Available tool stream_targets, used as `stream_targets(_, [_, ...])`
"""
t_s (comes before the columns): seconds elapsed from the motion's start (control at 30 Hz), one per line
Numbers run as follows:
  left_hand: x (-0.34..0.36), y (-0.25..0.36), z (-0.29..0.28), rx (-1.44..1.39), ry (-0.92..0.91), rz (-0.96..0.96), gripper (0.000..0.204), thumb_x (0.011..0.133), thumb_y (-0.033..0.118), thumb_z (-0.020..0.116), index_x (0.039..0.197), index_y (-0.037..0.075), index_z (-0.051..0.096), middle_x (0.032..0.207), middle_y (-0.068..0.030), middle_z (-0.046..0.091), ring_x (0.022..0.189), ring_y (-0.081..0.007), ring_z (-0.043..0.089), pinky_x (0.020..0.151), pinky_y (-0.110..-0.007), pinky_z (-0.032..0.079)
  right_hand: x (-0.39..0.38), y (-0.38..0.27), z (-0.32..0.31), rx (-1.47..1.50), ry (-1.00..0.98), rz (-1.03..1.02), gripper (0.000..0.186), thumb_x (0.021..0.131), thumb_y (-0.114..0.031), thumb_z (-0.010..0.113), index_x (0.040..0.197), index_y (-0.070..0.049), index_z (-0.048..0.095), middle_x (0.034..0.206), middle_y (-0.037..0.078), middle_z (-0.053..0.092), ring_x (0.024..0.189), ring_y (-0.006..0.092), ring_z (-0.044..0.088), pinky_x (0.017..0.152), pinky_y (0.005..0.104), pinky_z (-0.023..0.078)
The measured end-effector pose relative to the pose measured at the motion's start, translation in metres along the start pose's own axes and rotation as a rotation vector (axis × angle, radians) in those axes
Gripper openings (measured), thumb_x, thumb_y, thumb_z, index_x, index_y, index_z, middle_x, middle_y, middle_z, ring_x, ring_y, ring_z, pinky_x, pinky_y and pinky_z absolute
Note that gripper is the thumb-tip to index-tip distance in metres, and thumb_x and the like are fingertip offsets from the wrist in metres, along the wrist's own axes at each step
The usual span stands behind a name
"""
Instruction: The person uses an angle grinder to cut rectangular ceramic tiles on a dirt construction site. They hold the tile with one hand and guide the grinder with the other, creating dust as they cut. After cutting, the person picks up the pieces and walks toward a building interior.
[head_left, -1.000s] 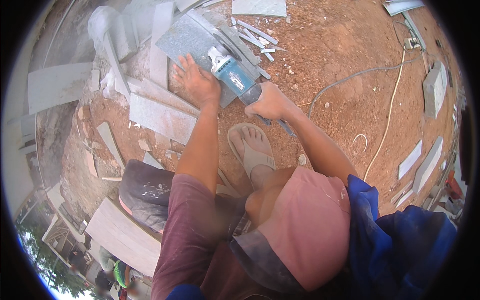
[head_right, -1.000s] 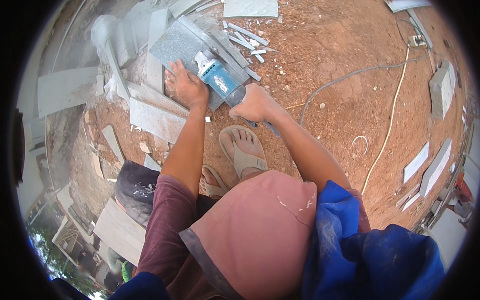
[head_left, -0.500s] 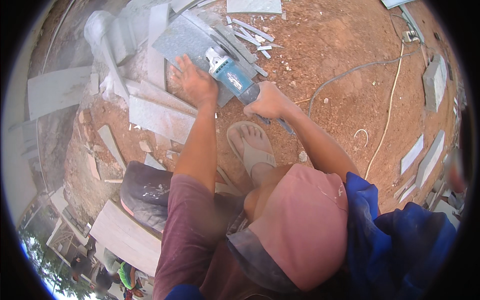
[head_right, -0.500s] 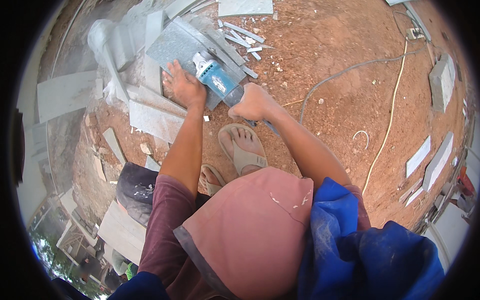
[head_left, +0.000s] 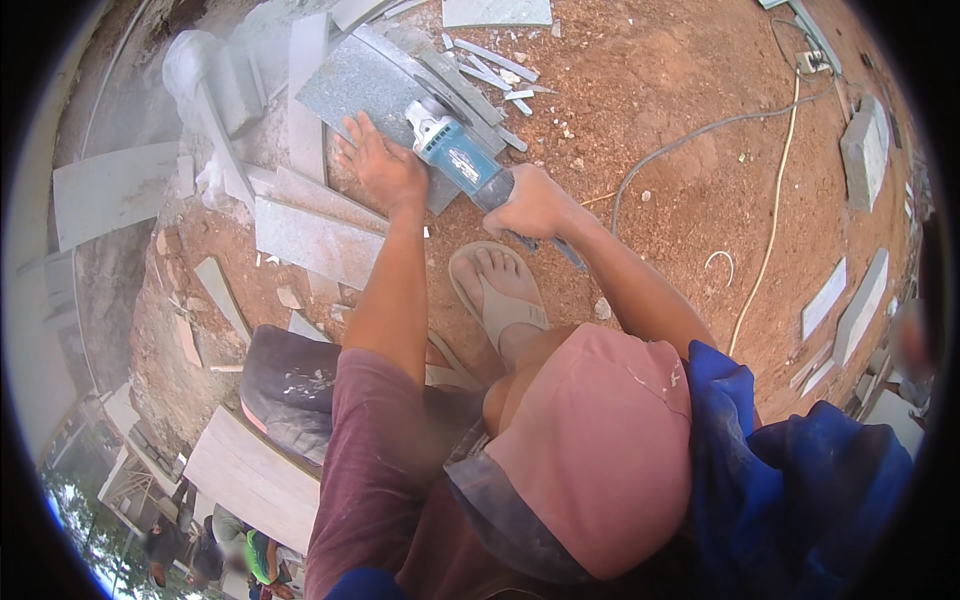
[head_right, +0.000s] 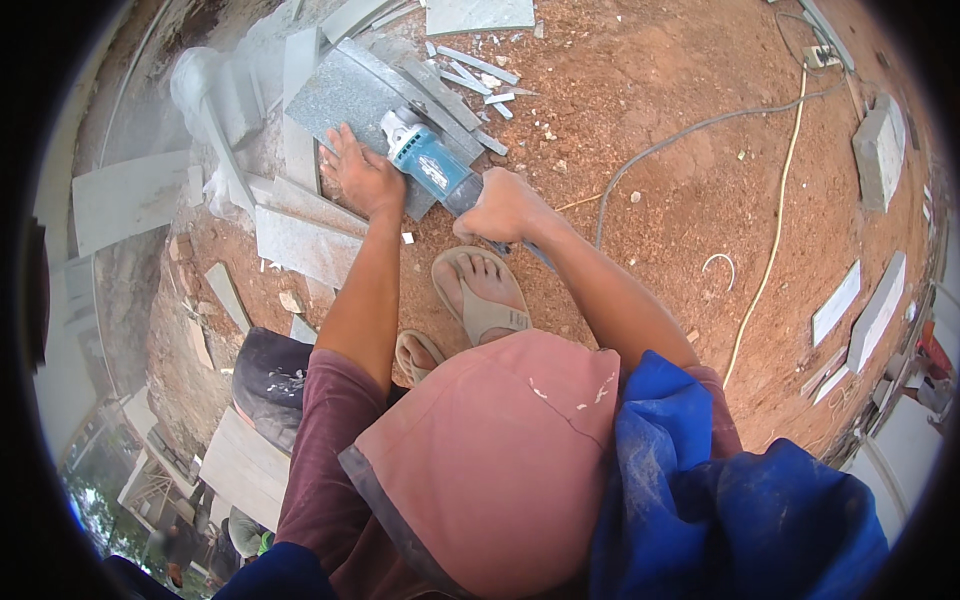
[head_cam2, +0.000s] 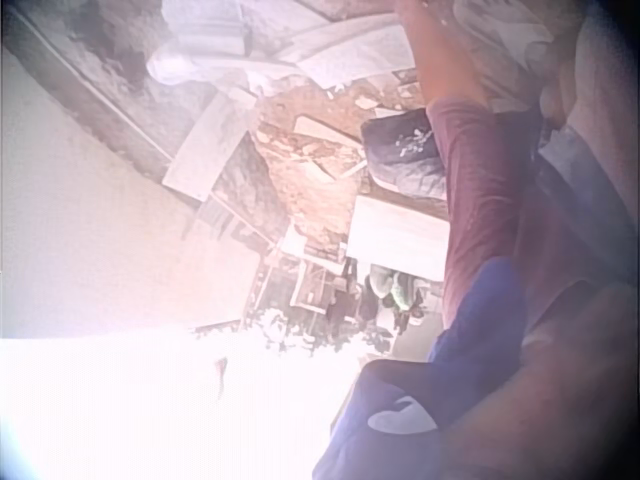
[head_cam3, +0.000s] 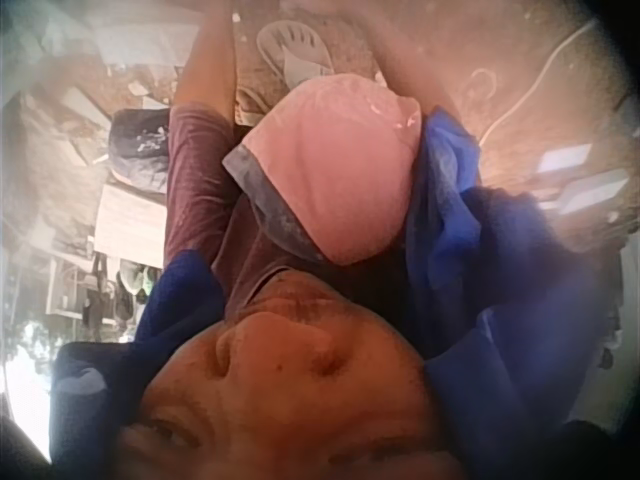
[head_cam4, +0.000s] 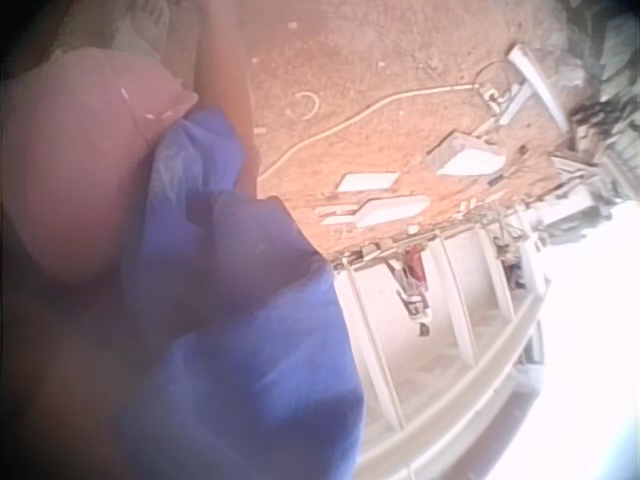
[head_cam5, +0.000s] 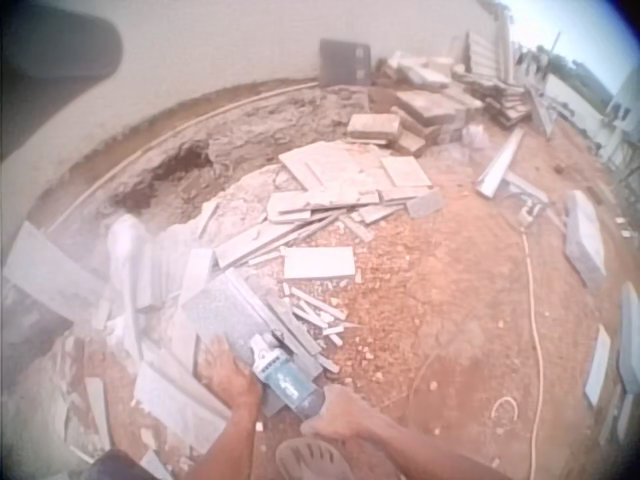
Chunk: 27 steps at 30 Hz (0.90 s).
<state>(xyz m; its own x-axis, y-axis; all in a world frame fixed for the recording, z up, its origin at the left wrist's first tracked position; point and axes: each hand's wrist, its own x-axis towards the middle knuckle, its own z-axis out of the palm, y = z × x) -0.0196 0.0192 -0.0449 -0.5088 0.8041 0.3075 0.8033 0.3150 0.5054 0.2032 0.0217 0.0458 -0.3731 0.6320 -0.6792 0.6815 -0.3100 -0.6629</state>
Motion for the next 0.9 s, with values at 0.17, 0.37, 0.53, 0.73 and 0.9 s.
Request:
stream_targets(0.17, [0.000, -0.001, 0.001, 0.010, 0.029, -0.013, 0.057, 0.098, 0.008, 0.049, 0.155, 0.006, 0.052, 0.165, -0.0204, 0.043, 0.155, -0.0484, 0.031, 0.131, -0.057, 0.015, 0.002, -0.004, -0.001, -0.010, -0.023, 0.018, 0.048, 0.054, -0.030, 0.084, 0.073, 0.011, 0.068, 0.075, 0.026, 0.071, 0.072, 0.0311, 0.072, 0.068, 0.0397, 0.058])
stream_targets(0.37, [0.001, 0.002, 0.000, -0.018, 0.036, -0.024, 0.057, 0.097, 0.006, 0.048, 0.153, 0.005, 0.054, 0.164, -0.0216, 0.045, 0.154, -0.0486, 0.032, 0.131, -0.056, 0.015, 0.004, 0.008, 0.005, -0.024, 0.052, -0.047, 0.050, 0.055, -0.029, 0.083, 0.077, 0.013, 0.067, 0.078, 0.027, 0.071, 0.075, 0.0316, 0.073, 0.070, 0.0402, 0.058])
stream_targets(0.53, [0.001, 0.005, -0.003, -0.020, 0.036, -0.029, 0.057, 0.096, 0.005, 0.048, 0.153, 0.005, 0.054, 0.163, -0.0220, 0.045, 0.154, -0.0482, 0.033, 0.131, -0.055, 0.015, -0.001, 0.005, 0.002, 0.016, -0.029, -0.001, 0.050, 0.057, -0.028, 0.083, 0.081, 0.013, 0.067, 0.080, 0.028, 0.072, 0.078, 0.0315, 0.074, 0.071, 0.0399, 0.058])
stream_targets(0.73, [0.001, 0.004, -0.001, -0.016, 0.035, -0.028, 0.056, 0.096, 0.005, 0.049, 0.152, 0.004, 0.054, 0.163, -0.0216, 0.045, 0.154, -0.0475, 0.032, 0.131, -0.055, 0.016, -0.005, 0.007, 0.002, 0.016, -0.010, -0.004, 0.047, 0.058, -0.028, 0.082, 0.077, 0.011, 0.066, 0.077, 0.026, 0.071, 0.075, 0.0302, 0.073, 0.069, 0.0397, 0.057])
stream_targets(0.9, [0.001, 0.003, -0.001, -0.016, 0.040, -0.028, 0.056, 0.096, 0.005, 0.050, 0.152, 0.004, 0.054, 0.163, -0.0212, 0.045, 0.154, -0.0474, 0.032, 0.131, -0.055, 0.016, -0.011, 0.005, 0.001, 0.032, -0.016, -0.008, 0.041, 0.059, -0.028, 0.081, 0.072, 0.008, 0.066, 0.073, 0.021, 0.069, 0.069, 0.0278, 0.069, 0.065, 0.0395, 0.055])
